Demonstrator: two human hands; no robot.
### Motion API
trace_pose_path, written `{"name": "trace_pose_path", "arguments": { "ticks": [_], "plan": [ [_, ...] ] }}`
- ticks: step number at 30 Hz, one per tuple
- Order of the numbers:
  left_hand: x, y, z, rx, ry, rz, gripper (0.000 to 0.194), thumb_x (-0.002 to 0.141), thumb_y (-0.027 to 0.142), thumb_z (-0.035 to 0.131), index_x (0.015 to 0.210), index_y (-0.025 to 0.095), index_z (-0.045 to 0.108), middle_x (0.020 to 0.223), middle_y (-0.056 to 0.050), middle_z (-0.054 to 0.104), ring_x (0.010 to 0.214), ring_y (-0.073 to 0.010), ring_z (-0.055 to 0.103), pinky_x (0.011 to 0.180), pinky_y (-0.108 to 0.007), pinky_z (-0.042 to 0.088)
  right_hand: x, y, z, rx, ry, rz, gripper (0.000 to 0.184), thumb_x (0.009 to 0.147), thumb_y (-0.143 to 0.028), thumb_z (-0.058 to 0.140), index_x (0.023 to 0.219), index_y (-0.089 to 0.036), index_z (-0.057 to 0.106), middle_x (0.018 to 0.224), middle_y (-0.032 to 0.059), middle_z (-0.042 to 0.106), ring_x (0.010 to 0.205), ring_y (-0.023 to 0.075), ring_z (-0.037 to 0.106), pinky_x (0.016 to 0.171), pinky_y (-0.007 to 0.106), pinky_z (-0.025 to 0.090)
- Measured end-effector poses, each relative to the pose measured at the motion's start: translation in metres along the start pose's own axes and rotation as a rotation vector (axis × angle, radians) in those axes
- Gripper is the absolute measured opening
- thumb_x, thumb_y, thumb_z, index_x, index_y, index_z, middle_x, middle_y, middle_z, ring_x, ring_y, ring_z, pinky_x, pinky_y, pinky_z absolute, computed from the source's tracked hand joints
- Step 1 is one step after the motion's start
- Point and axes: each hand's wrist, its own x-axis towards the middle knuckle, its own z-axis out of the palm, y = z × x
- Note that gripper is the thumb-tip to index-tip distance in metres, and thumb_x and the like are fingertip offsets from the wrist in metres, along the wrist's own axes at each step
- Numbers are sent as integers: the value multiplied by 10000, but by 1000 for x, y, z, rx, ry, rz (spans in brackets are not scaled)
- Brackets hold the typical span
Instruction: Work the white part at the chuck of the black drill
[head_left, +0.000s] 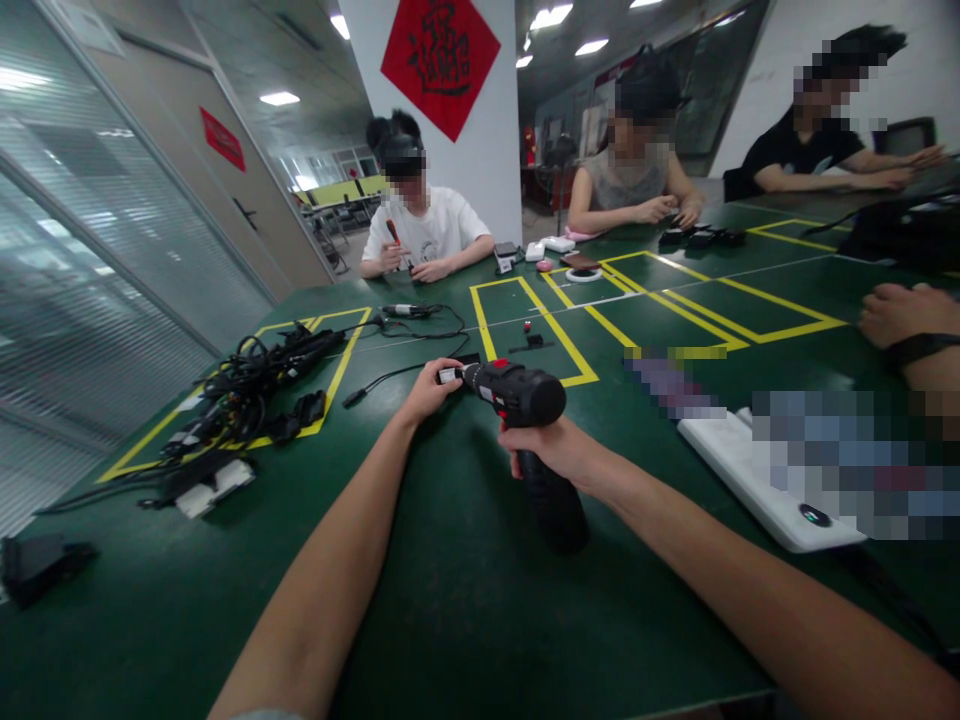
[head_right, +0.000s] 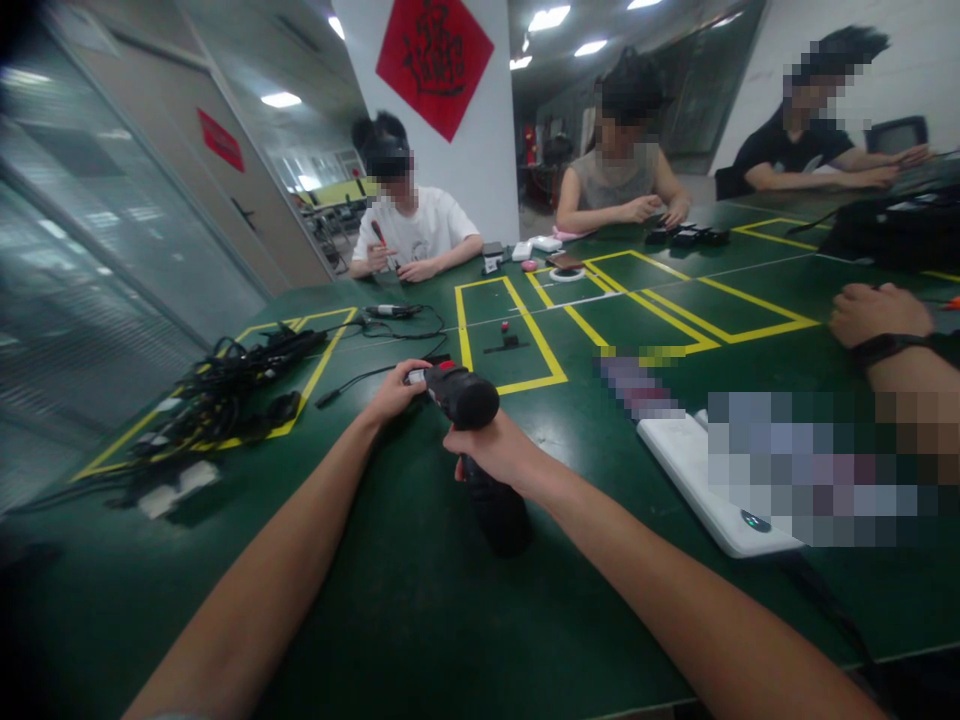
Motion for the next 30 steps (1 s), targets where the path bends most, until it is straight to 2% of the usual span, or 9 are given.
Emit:
{"name": "trace_pose_path", "arguments": {
  "ticks": [6, 18, 30],
  "plan": [
    [-1, 2, -1, 10, 2, 11, 346, 711, 259, 656, 1054, 210, 673, 1094, -59, 638, 1071, -241, 558, 1013, -412, 422, 2, 5, -1, -2, -6, -11, 108, 663, -152, 625, 739, -181, 555, 575, -23, 544, 468, 151, 572, 485, 281, 434],
    [0, 2, 0, -2, 10, -14, 346, 729, 283, 637, 1062, 198, 680, 1109, -71, 620, 1070, -252, 556, 1029, -435, 406, 0, 0, 2, 0, 11, -13, 97, 661, -145, 622, 710, -180, 547, 559, -29, 530, 445, 148, 566, 470, 280, 427],
    [3, -4, 1, -7, 7, -39, 350, 749, 304, 631, 1085, 218, 677, 1112, -49, 624, 1062, -233, 554, 1016, -403, 409, -2, -2, 1, -33, 8, -8, 86, 677, -144, 626, 714, -171, 553, 545, -24, 546, 458, 148, 575, 483, 274, 443]
  ]
}}
